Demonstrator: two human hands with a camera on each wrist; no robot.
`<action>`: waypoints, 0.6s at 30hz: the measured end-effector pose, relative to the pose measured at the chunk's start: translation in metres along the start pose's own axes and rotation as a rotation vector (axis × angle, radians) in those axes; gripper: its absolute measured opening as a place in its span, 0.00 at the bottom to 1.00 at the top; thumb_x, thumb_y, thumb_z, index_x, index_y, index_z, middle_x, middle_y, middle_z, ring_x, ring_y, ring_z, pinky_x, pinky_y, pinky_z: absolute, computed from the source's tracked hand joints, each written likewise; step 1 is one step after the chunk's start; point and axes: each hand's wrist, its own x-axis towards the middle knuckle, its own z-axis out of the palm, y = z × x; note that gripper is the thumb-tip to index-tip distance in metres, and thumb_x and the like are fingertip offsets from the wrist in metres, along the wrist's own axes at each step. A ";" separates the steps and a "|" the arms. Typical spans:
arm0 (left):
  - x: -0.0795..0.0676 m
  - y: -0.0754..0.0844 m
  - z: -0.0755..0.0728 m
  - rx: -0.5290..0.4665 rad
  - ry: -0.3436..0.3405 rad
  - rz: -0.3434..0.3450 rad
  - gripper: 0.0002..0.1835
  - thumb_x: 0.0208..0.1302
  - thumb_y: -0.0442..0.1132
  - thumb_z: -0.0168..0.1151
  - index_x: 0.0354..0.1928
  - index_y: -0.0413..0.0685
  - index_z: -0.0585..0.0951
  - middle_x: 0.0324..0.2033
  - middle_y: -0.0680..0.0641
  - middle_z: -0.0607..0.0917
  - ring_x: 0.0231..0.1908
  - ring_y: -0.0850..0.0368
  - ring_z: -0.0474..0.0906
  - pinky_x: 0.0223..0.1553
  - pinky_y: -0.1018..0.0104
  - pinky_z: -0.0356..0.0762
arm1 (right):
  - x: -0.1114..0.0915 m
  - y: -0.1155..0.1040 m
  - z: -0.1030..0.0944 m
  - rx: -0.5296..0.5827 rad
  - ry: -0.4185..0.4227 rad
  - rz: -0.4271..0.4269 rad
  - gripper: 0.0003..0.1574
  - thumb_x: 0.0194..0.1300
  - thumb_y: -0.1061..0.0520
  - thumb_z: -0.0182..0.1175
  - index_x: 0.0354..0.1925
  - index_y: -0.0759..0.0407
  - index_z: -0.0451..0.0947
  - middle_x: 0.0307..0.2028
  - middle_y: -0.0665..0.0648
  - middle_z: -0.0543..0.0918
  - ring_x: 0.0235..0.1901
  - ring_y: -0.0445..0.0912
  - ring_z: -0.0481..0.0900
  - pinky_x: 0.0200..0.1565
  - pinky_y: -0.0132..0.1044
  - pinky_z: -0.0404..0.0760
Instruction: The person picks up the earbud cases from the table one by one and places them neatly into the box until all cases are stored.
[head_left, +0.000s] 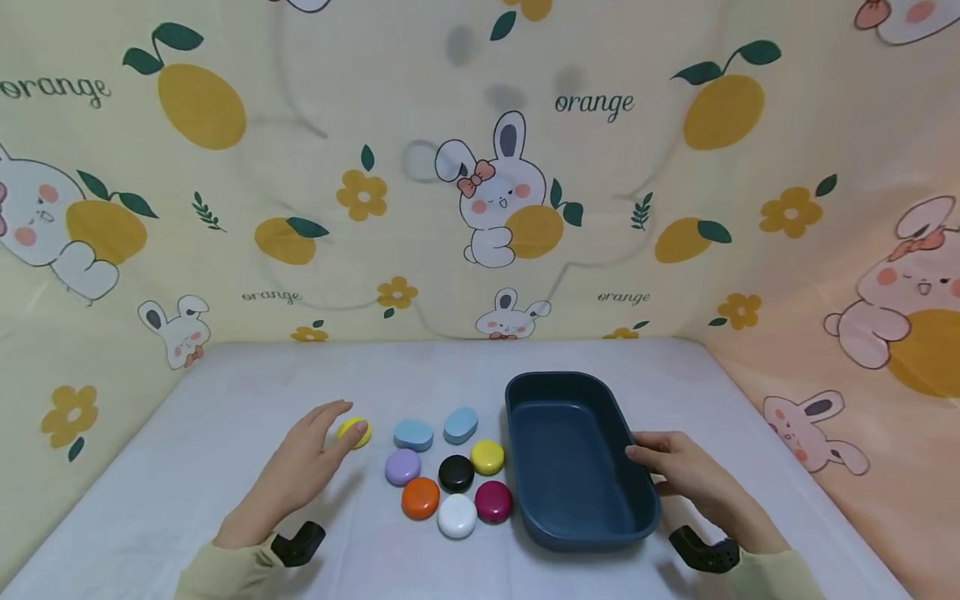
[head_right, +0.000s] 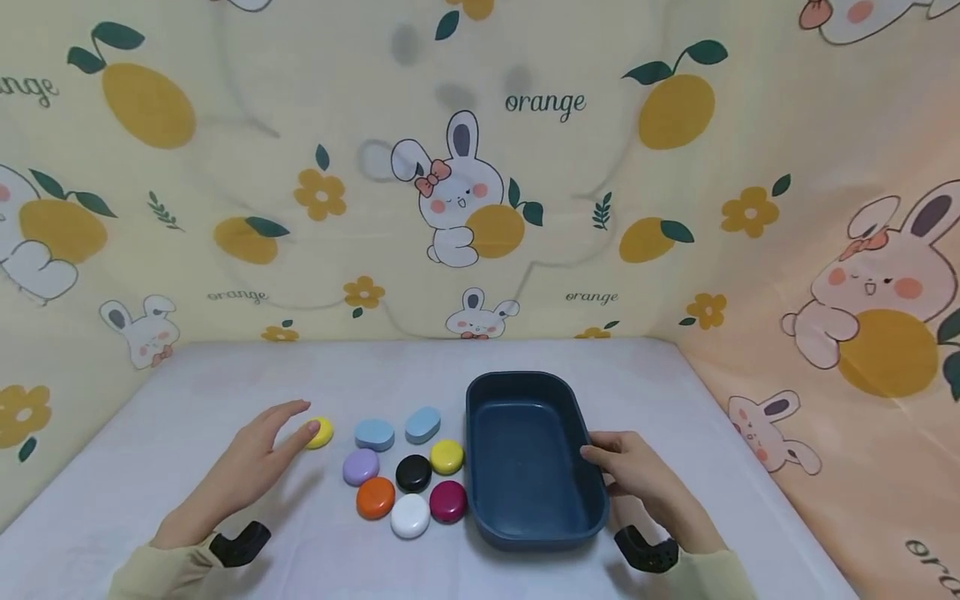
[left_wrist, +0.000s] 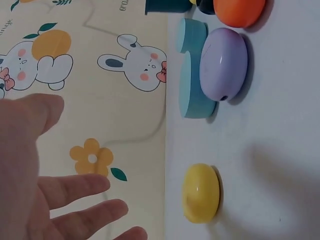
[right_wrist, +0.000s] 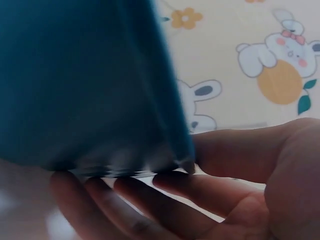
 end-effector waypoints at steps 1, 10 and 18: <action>0.000 -0.002 -0.001 -0.004 0.005 0.009 0.41 0.70 0.67 0.46 0.68 0.38 0.68 0.67 0.34 0.66 0.67 0.34 0.59 0.64 0.36 0.58 | -0.001 0.000 -0.001 -0.006 -0.004 -0.001 0.32 0.76 0.56 0.52 0.67 0.77 0.61 0.58 0.71 0.75 0.57 0.62 0.75 0.46 0.55 0.82; 0.012 -0.017 -0.020 -0.011 -0.006 0.068 0.31 0.68 0.50 0.63 0.64 0.36 0.72 0.60 0.35 0.76 0.56 0.38 0.75 0.52 0.42 0.75 | -0.005 0.000 -0.010 -0.034 0.027 0.024 0.37 0.74 0.52 0.56 0.68 0.77 0.60 0.60 0.72 0.73 0.56 0.60 0.76 0.47 0.52 0.82; 0.029 -0.028 -0.033 -0.109 -0.046 0.086 0.27 0.63 0.45 0.69 0.61 0.39 0.76 0.55 0.40 0.80 0.54 0.42 0.77 0.53 0.46 0.76 | -0.002 0.006 -0.006 -0.003 0.062 0.061 0.40 0.73 0.49 0.57 0.67 0.77 0.60 0.62 0.72 0.71 0.56 0.58 0.76 0.48 0.52 0.81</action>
